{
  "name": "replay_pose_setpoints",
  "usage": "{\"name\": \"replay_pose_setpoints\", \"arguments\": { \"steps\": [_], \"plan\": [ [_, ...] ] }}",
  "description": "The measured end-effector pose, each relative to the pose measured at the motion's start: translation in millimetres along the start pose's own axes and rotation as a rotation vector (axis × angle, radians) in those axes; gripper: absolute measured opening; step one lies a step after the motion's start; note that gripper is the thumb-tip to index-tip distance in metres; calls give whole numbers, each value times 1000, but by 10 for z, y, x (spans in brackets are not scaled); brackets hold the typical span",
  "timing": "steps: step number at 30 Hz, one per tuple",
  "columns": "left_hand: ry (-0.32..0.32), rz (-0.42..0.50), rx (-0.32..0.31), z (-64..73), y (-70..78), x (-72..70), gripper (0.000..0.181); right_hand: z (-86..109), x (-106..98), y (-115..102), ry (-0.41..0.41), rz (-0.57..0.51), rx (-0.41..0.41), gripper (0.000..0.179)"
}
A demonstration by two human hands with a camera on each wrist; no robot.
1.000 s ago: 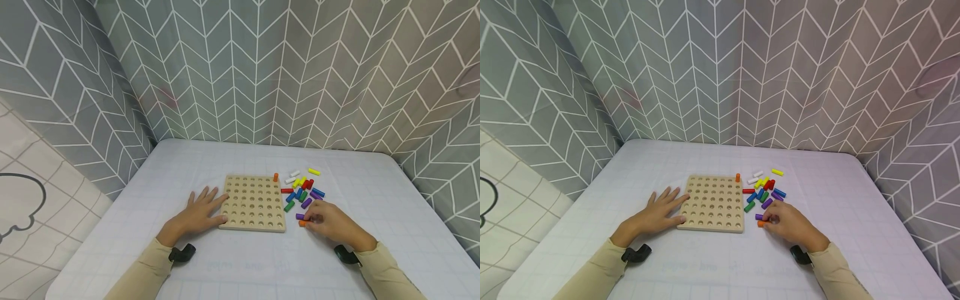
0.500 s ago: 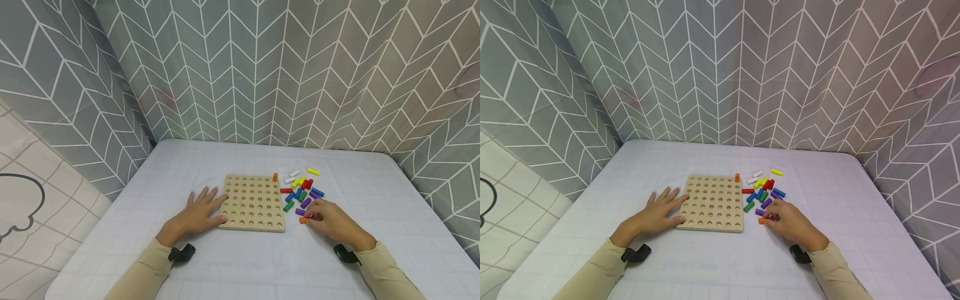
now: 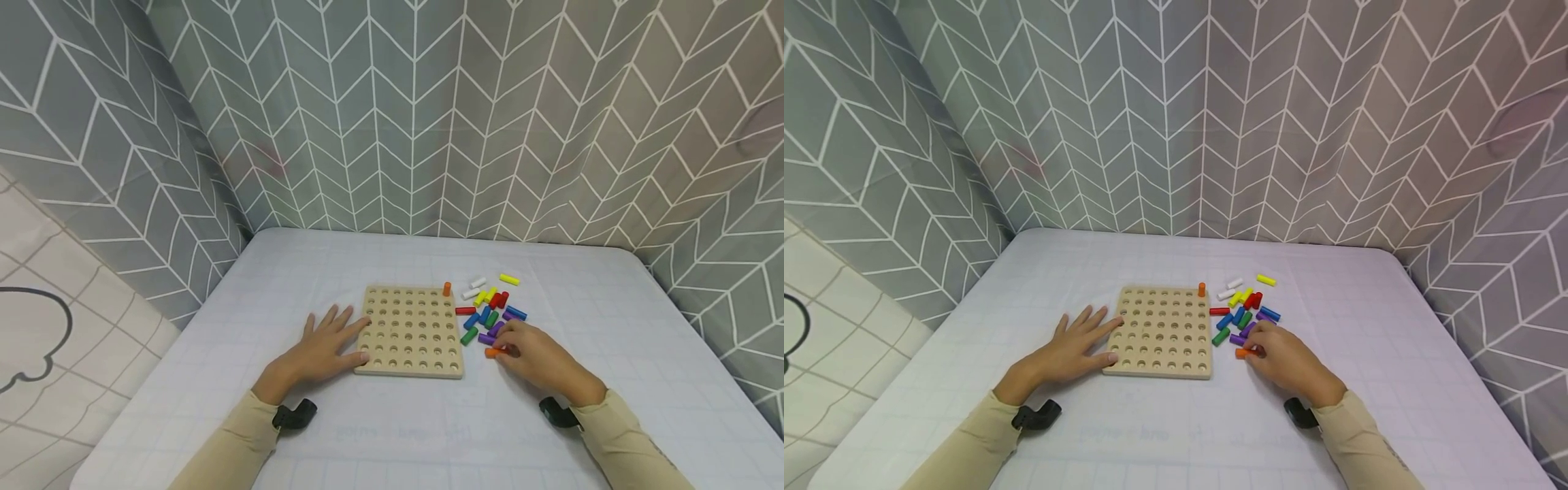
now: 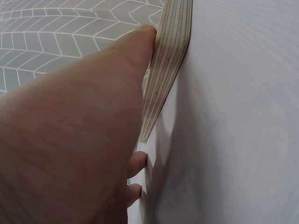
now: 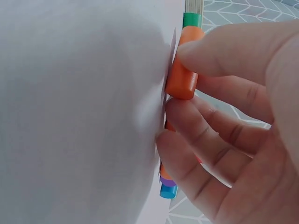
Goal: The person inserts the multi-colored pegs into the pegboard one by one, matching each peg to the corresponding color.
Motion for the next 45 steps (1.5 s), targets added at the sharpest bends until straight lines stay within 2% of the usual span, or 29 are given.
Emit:
{"name": "replay_pose_setpoints", "arguments": {
  "steps": [18, 29, 35, 39, 45],
  "plan": [
    [-2, -10, -7, -25, -26, 35, 84, -78, -78, 68, 86, -84, -21, 10],
    [4, -5, -2, -15, -31, 41, 83, -175, -67, 36, 93, -140, 0, 11],
    [0, -11, 0, -7, -23, 12, 82, -262, -79, 8, 115, -169, -9, 13],
    [1, -16, -3, -4, -21, -11, 81, -338, -80, 1, 123, -210, 23, 16],
    [8, -4, 2, -3, -11, 11, 81, -476, -89, -17, 179, -269, 19, 21]
  ]
}}
Point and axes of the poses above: each hand's wrist, its own z-axis away from the middle knuckle, its own x-axis out of the palm, y = z × x, the point moved 7 cm from there along -z, towards the middle knuckle, and after that the axes turned 9 degrees about y, right-handed, at the moved point
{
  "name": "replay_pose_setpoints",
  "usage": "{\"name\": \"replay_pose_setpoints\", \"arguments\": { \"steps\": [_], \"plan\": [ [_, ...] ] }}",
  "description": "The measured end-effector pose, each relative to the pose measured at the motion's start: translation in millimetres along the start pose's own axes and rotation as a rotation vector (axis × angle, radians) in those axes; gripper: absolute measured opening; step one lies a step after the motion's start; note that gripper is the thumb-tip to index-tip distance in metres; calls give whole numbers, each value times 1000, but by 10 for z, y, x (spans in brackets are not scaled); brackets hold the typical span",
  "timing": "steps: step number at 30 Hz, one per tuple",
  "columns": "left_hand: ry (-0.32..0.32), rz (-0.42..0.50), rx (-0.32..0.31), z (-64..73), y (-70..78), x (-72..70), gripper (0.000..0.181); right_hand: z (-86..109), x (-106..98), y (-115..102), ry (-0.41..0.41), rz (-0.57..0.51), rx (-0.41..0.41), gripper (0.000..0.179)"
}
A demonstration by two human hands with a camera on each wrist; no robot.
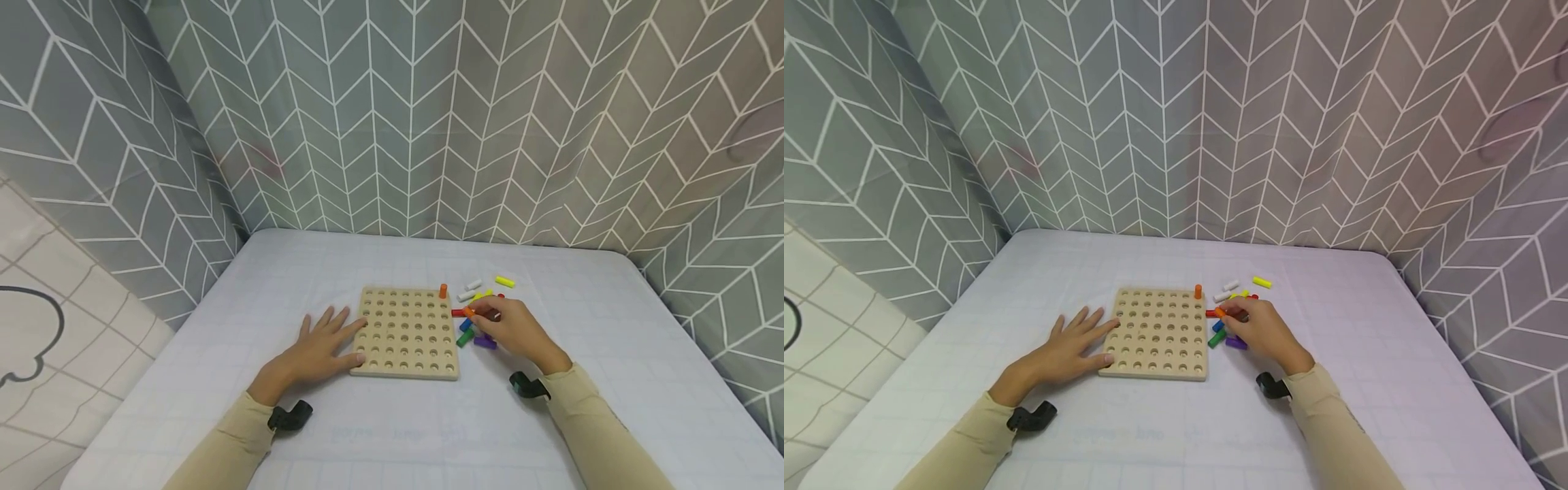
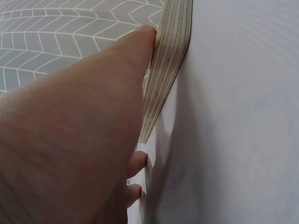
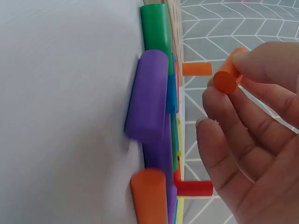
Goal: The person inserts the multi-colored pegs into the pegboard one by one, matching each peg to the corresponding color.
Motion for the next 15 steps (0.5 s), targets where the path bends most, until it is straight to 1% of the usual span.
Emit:
{"name": "replay_pose_setpoints", "arguments": {
  "steps": [3, 5, 10, 15],
  "plan": [
    [0, 0, -3, 11, -11, 9, 81, -72, 31, -18, 29, -24, -21, 26],
    [3, 6, -4, 17, -12, 10, 81, -116, 54, -13, 42, -44, -20, 31],
    [8, 25, 3, 31, -6, 10, 79, -204, 89, 30, 70, -91, 22, 38],
    [11, 32, 18, 32, 17, -11, 78, -267, 98, 49, 85, -131, 50, 39]
  ]
}}
Point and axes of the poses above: each hand's wrist, its own z-axis away from the middle knuckle, its own x-axis out of the palm, y = z × x, the point moved 7 cm from there along -z, towards the middle knuckle, and after that the axes turned 9 degrees about y, right-handed, at the moved point
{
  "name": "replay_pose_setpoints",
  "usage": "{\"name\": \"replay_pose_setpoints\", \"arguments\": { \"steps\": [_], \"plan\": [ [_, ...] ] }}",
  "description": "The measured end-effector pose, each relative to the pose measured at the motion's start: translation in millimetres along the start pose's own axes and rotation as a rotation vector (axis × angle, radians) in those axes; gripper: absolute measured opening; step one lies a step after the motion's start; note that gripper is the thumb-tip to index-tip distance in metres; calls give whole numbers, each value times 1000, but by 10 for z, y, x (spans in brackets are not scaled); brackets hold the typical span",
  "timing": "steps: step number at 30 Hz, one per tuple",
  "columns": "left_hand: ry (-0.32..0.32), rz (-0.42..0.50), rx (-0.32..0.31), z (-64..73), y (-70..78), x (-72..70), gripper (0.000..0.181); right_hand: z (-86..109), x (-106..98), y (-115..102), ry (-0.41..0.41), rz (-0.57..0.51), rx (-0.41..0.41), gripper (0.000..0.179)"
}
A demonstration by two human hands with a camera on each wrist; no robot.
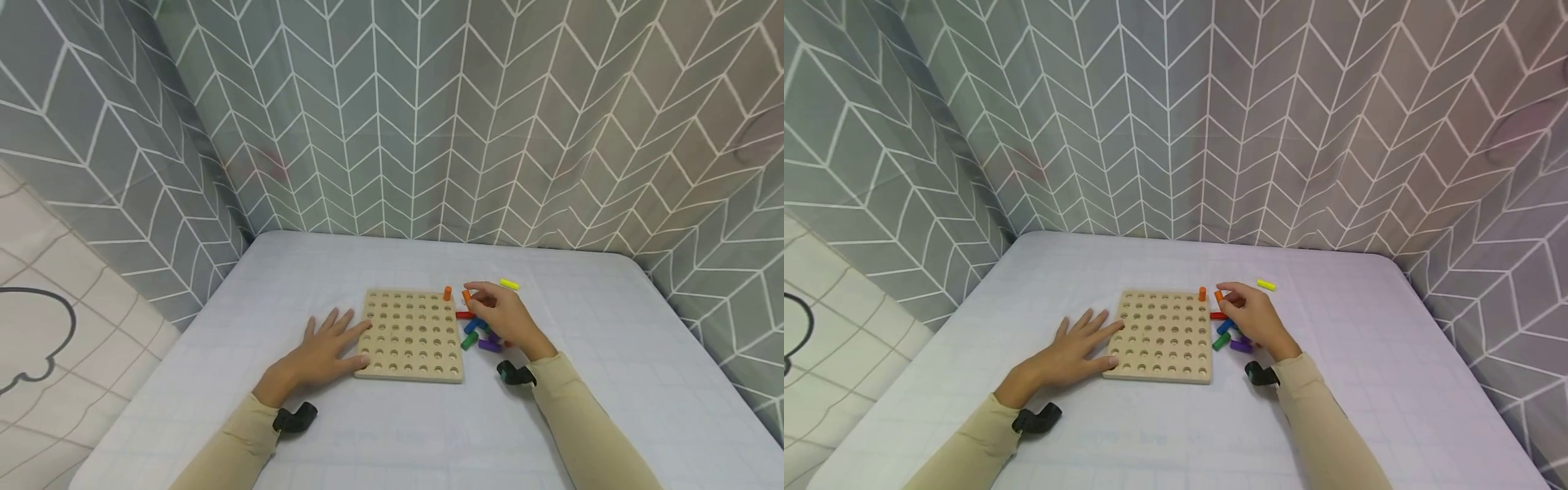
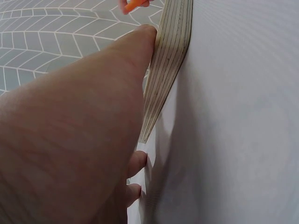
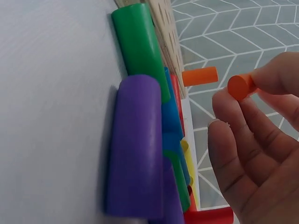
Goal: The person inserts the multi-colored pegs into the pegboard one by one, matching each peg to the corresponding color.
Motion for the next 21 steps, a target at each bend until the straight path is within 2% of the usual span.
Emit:
{"name": "replay_pose_setpoints", "arguments": {
  "steps": [6, 13, 21],
  "plan": [
    [-11, 2, 2, -16, 32, 4, 79, 3, 8, 24, -6, -26, 19, 37],
    [-23, -26, -19, -14, 21, 7, 80, -33, 22, 130, 6, -144, 138, 40],
    [-25, -17, -22, -6, 17, 0, 79, -122, 29, 159, 39, -262, 223, 35]
  ]
}}
Point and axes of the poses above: each hand's wrist, its own z-axis away from the middle knuckle, its own x-axis out of the palm, y = z × x, the point moved 7 cm from there along -z, towards the middle knuckle, and after that the axes turned 9 degrees about y, right-handed, at the moved point
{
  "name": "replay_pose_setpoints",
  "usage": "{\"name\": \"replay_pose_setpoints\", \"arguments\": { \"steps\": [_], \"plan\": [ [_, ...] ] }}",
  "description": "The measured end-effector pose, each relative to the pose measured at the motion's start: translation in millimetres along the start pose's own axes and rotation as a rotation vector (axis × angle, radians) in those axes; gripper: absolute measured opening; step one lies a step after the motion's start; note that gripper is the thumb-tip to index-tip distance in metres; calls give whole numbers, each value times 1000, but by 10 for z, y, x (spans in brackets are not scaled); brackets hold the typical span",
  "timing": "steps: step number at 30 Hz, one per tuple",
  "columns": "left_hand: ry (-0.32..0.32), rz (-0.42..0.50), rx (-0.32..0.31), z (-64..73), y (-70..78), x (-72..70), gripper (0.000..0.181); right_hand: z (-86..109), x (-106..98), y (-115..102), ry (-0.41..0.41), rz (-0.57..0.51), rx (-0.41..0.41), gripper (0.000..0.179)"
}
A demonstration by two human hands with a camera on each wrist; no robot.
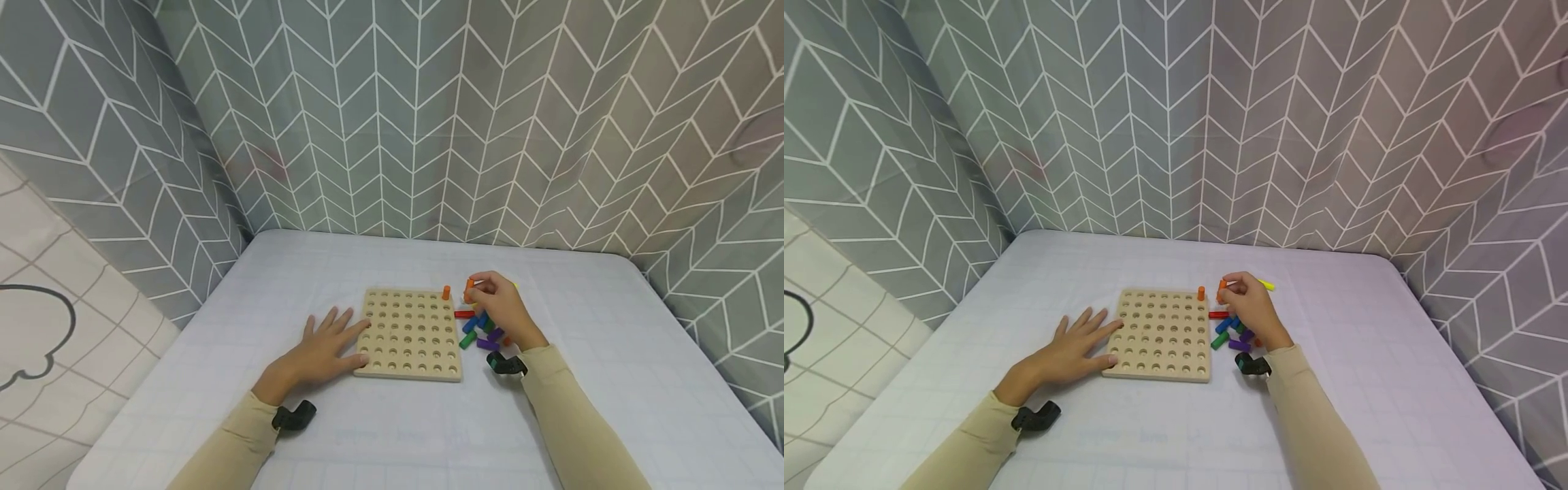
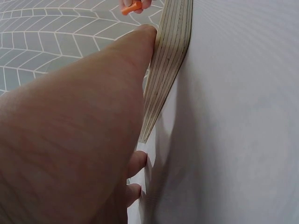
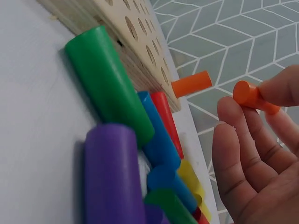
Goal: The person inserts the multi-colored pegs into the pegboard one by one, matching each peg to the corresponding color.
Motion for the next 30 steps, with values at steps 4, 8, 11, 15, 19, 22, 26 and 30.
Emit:
{"name": "replay_pose_setpoints", "arguments": {
  "steps": [4, 8, 11, 15, 19, 22, 26, 30],
  "plan": [
    [3, -1, 3, -8, -29, 20, 80, -62, 48, 11, -7, -40, 44, 39],
    [6, -8, 3, -20, -58, 40, 81, -128, 105, 20, -9, -55, 67, 47],
    [7, -9, 2, -18, -66, 42, 81, -162, 150, 8, -4, -71, 77, 48],
    [13, 2, 5, -13, -61, 29, 80, -206, 202, -38, 16, -95, 78, 45],
    [12, 16, 1, -2, -55, 26, 80, -240, 249, -90, 60, -94, 78, 44],
    [12, 14, 2, 3, -62, 33, 80, -270, 288, -116, 80, -104, 77, 43],
    [12, -4, 4, -5, -74, 46, 80, -321, 325, -121, 83, -100, 58, 39],
    [11, -6, -4, -11, -77, 54, 81, -362, 354, -105, 78, -80, 32, 37]
  ]
}}
Point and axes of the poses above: each hand's wrist, its own z-axis away from the middle knuckle, its own x-axis out of the palm, y = z × x, the point moved 7 cm from there along -z, towards the middle knuckle, and after that the axes turned 9 degrees about y, right-handed, at the moved point
